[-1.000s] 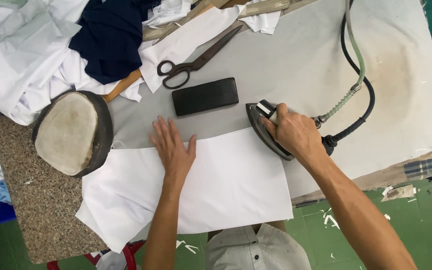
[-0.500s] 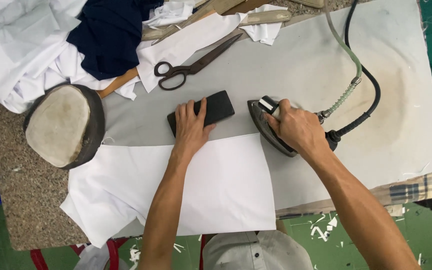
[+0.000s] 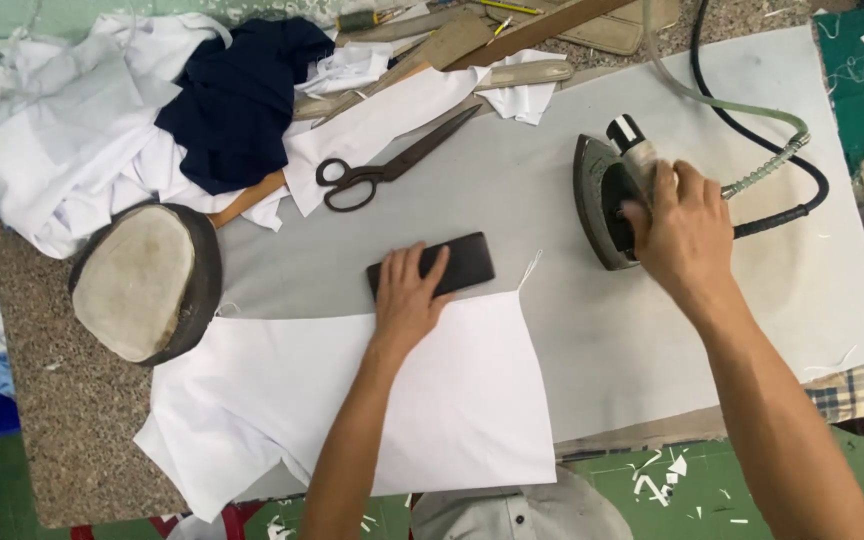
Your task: The person irons a white fabric piece on a work table using a steam iron, smoothing it out and pressing the edges. They then use scissors to trim loose threads from the fabric and continue ironing different sections.
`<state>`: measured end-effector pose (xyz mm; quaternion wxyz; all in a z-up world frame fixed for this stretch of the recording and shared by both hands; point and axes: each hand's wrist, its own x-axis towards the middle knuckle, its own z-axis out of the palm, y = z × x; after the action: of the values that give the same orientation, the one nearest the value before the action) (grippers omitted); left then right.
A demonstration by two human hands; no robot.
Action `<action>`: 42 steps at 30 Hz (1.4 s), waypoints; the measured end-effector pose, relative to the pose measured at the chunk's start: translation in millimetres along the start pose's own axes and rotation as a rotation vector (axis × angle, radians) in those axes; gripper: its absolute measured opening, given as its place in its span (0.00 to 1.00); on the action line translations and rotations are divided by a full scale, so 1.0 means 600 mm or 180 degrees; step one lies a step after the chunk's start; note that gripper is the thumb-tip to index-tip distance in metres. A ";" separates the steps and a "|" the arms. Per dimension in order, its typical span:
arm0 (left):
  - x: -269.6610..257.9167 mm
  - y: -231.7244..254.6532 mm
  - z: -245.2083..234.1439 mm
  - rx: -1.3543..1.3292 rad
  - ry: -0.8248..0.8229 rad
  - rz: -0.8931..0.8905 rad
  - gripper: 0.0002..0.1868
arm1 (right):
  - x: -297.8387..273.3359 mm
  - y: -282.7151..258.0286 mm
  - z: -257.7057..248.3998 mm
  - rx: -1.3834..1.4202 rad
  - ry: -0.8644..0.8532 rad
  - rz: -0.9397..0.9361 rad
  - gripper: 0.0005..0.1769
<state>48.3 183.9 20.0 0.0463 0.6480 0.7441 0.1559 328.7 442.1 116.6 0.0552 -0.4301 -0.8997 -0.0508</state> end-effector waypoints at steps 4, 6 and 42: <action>-0.007 -0.083 -0.047 0.0051 0.0056 -0.0131 0.35 | -0.062 -0.025 -0.015 -0.0156 -0.0431 -0.0022 0.46; -0.005 -0.114 -0.059 0.0032 0.0208 -0.0344 0.35 | -0.070 -0.002 0.048 -0.0674 0.0301 -0.0251 0.48; -0.064 0.233 -0.015 -0.6557 0.1152 -0.3707 0.22 | -0.351 -0.154 -0.003 0.6769 -0.3548 0.1455 0.26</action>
<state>184.9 160.3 64.4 0.5018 -0.1594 0.4468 0.7232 388.4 222.2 84.2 -0.0061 -0.2817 -0.2970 0.9123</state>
